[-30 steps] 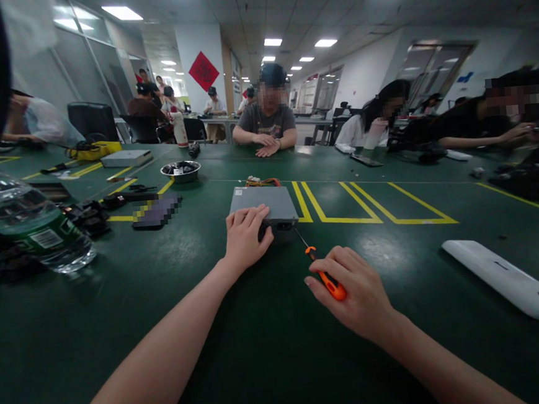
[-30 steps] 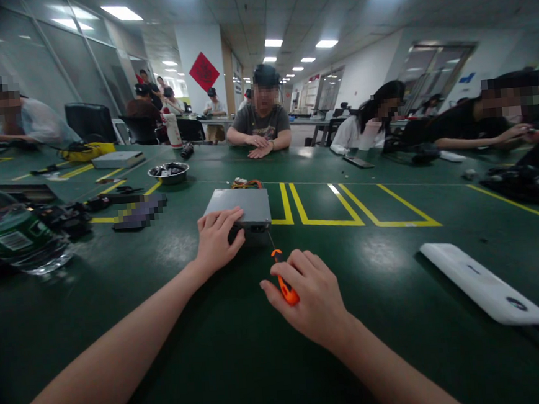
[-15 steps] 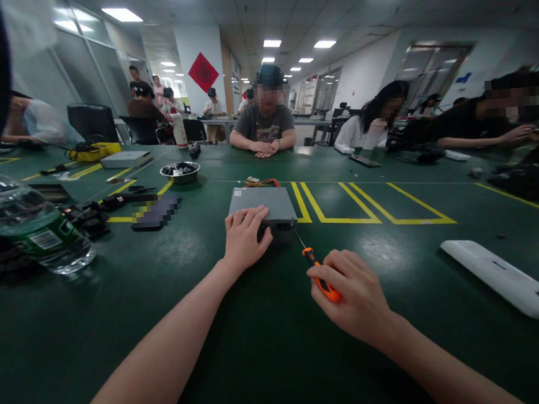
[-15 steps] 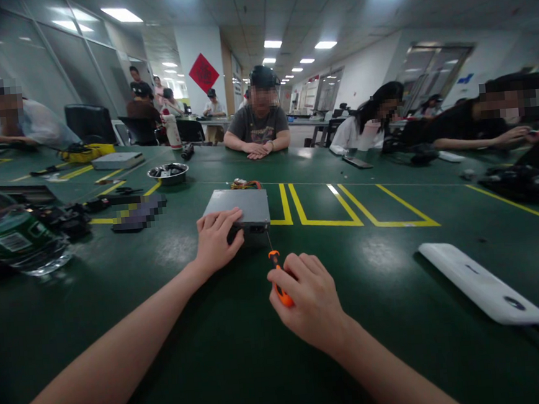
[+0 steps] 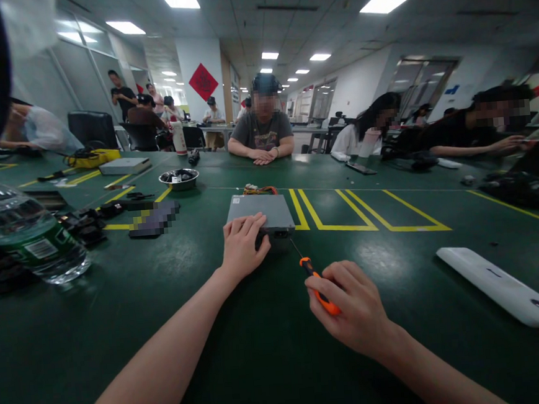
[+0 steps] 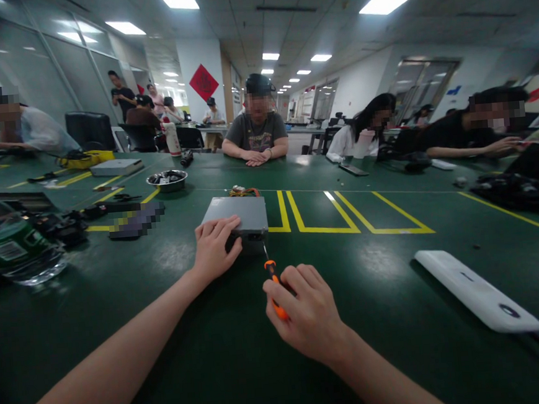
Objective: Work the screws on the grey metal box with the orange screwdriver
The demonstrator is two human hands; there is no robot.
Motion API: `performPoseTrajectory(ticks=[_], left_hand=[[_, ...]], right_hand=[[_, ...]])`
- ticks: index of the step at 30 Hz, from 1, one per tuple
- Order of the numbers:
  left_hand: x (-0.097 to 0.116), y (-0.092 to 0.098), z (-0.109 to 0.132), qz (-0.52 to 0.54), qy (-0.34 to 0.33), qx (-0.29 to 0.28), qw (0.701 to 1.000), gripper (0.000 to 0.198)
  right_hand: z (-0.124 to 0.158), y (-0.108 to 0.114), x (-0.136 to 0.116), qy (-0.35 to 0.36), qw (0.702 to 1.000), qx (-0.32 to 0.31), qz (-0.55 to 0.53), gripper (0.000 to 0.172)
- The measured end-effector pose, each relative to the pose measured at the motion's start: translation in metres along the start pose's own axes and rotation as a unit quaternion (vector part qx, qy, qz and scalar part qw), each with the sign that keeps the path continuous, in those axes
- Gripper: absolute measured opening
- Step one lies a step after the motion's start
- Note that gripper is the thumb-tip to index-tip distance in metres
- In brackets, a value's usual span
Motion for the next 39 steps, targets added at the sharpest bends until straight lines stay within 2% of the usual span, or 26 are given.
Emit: performPoseTrajectory(ticks=[12,21,33,39], left_hand=[[0.0,-0.001,0.0,0.006,0.003,0.008,1.0,0.035],[0.0,-0.001,0.0,0.013,0.006,0.002,1.0,0.036],[0.0,-0.001,0.0,0.01,0.005,-0.002,1.0,0.038],[0.0,0.0,0.0,0.018,0.005,0.002,1.0,0.035]], right_hand=[[0.001,-0.018,-0.005,0.028,0.999,-0.044,-0.013,0.018],[-0.003,-0.017,-0.004,0.02,0.999,-0.033,-0.004,0.016],[-0.003,-0.009,0.01,-0.093,0.994,0.016,-0.058,0.015],[-0.008,-0.007,0.01,-0.115,0.992,0.032,-0.042,0.011]])
Point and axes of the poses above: each hand's wrist, its own z-axis away from the middle knuckle, its own y-axis out of the back of the hand, x = y × z, the point moved 4 cm from there along -z, towards the middle knuckle
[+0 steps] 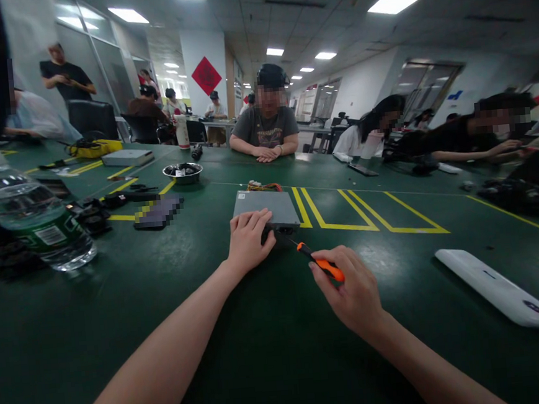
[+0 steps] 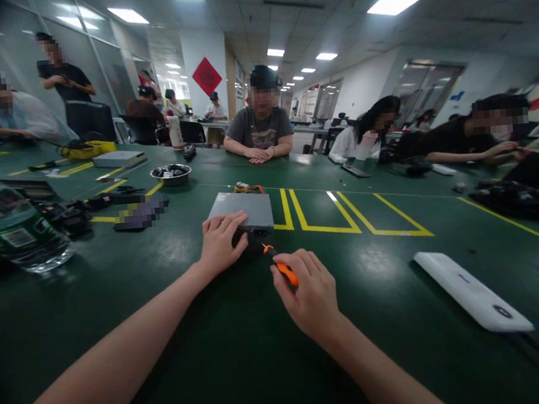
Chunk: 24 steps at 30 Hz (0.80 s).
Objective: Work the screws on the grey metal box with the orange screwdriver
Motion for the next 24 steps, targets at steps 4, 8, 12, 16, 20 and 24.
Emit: performPoseTrajectory(ticks=[4,8,12,16,20,24], left_hand=[[0.0,0.001,-0.001,0.004,-0.004,-0.003,1.0,0.035],[0.0,0.002,-0.001,0.014,-0.007,-0.003,1.0,0.036],[0.0,0.003,-0.001,0.016,-0.007,-0.003,1.0,0.036],[0.0,0.003,0.0,0.02,-0.008,-0.003,1.0,0.036],[0.0,0.002,0.0,0.019,-0.007,0.001,1.0,0.036],[0.0,0.001,0.0,0.015,-0.006,0.005,1.0,0.036]], right_hand=[[-0.003,0.002,0.008,-0.026,0.999,0.008,0.028,0.011],[-0.005,0.004,0.016,-0.057,0.997,0.013,0.044,0.013],[-0.006,0.004,0.018,-0.075,0.996,0.014,0.041,0.015],[-0.008,0.004,0.024,-0.122,0.992,0.024,0.022,0.015],[-0.01,0.005,0.017,-0.083,0.994,0.035,0.054,0.014],[-0.01,-0.001,-0.017,0.021,0.984,-0.005,0.174,0.014]])
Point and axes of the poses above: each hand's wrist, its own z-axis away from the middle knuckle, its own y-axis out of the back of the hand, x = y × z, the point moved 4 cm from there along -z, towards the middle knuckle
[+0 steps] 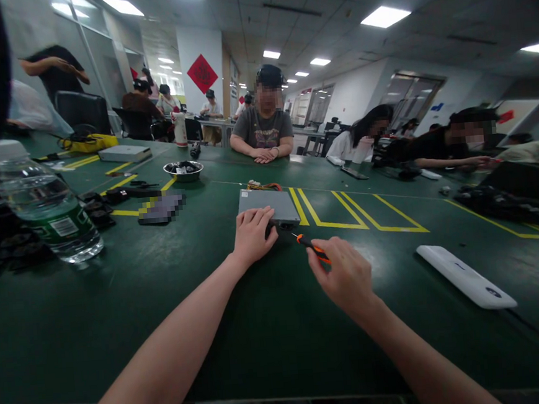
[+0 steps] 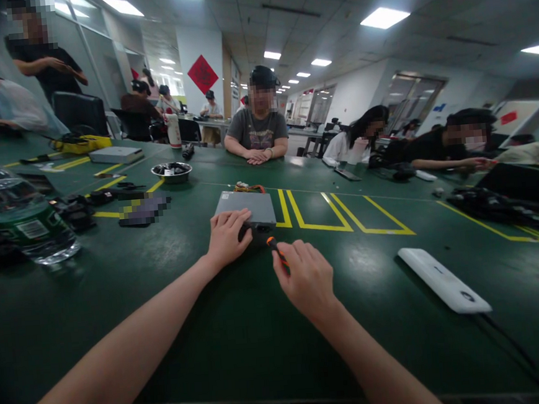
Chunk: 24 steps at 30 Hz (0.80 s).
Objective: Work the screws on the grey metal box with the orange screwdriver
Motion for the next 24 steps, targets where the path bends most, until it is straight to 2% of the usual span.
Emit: performPoseTrajectory(ticks=[3,6,9,12,17,22,24], left_hand=[[0.0,-0.001,0.0,-0.002,0.001,0.002,1.0,0.036],[0.0,-0.002,0.0,-0.006,0.003,0.004,1.0,0.035],[0.0,-0.002,0.0,-0.006,0.002,0.004,1.0,0.035],[0.0,-0.002,0.0,-0.005,0.002,0.005,1.0,0.035],[0.001,-0.001,0.0,-0.002,-0.009,0.004,1.0,0.035],[0.0,-0.001,0.001,-0.002,-0.013,0.006,1.0,0.035],[0.0,-0.001,0.001,-0.003,-0.013,0.007,1.0,0.035]], right_hand=[[-0.002,0.002,-0.026,0.022,0.998,-0.029,0.043,0.018],[-0.005,0.0,-0.039,0.024,0.999,-0.023,0.034,0.024],[-0.002,-0.002,-0.037,-0.006,0.999,0.031,-0.002,0.015],[0.005,-0.004,-0.034,-0.009,0.996,0.079,-0.05,0.016],[0.01,-0.006,-0.037,0.015,0.994,0.066,-0.09,0.016],[0.009,-0.008,-0.027,-0.048,0.992,0.071,-0.091,0.011],[0.01,-0.01,-0.027,-0.048,0.991,0.082,-0.091,0.013]])
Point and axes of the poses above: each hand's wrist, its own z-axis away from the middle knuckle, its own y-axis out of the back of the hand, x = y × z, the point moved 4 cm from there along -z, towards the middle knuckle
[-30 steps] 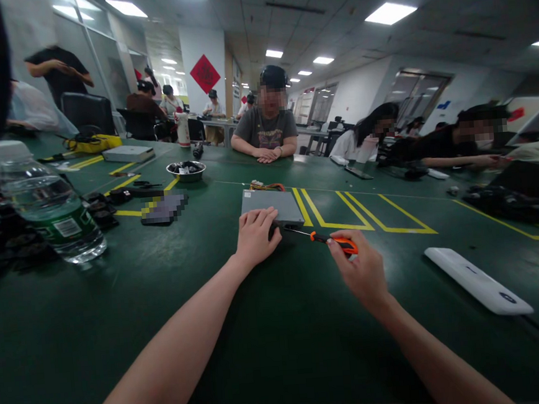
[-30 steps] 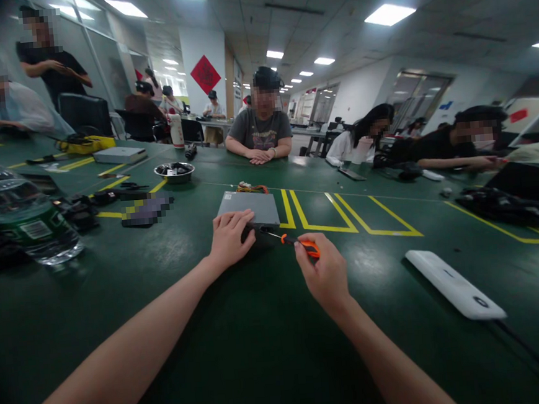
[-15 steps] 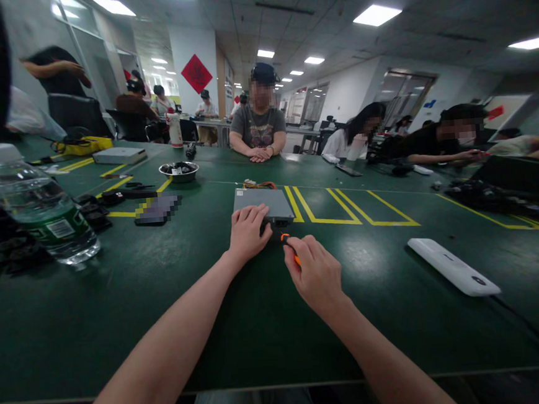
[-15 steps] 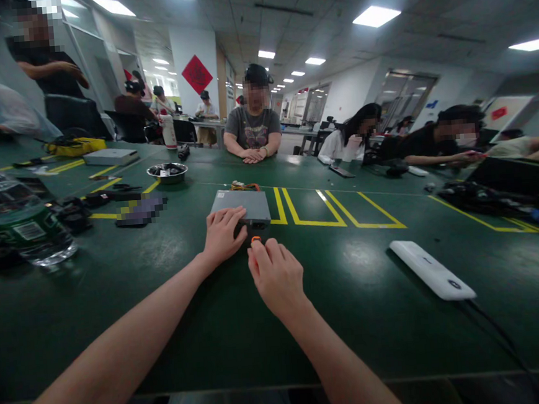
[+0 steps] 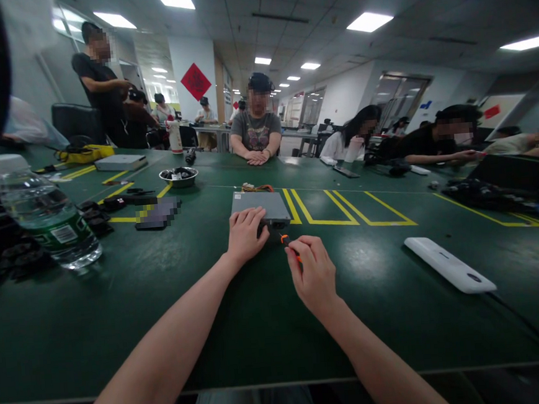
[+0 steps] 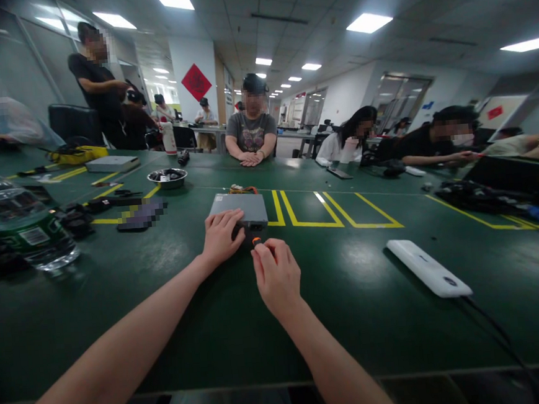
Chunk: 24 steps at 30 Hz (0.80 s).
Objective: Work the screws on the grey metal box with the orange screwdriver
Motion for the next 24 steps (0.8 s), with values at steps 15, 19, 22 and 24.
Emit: performPoseTrajectory(ticks=[15,19,22,24], left_hand=[[-0.002,-0.003,0.0,-0.014,0.001,-0.003,1.0,0.036],[-0.002,-0.004,0.0,-0.014,0.0,0.002,1.0,0.036],[-0.002,-0.003,0.0,-0.012,0.001,0.006,1.0,0.036],[-0.002,-0.003,0.0,-0.012,0.001,0.006,1.0,0.037]], right_hand=[[0.003,-0.006,0.002,0.003,0.997,0.04,-0.067,0.019],[0.006,-0.011,-0.01,0.081,0.993,0.016,-0.084,0.027],[0.006,-0.014,-0.013,0.081,0.995,-0.009,-0.063,0.022],[0.005,-0.012,-0.01,0.051,0.998,0.005,-0.033,0.015]])
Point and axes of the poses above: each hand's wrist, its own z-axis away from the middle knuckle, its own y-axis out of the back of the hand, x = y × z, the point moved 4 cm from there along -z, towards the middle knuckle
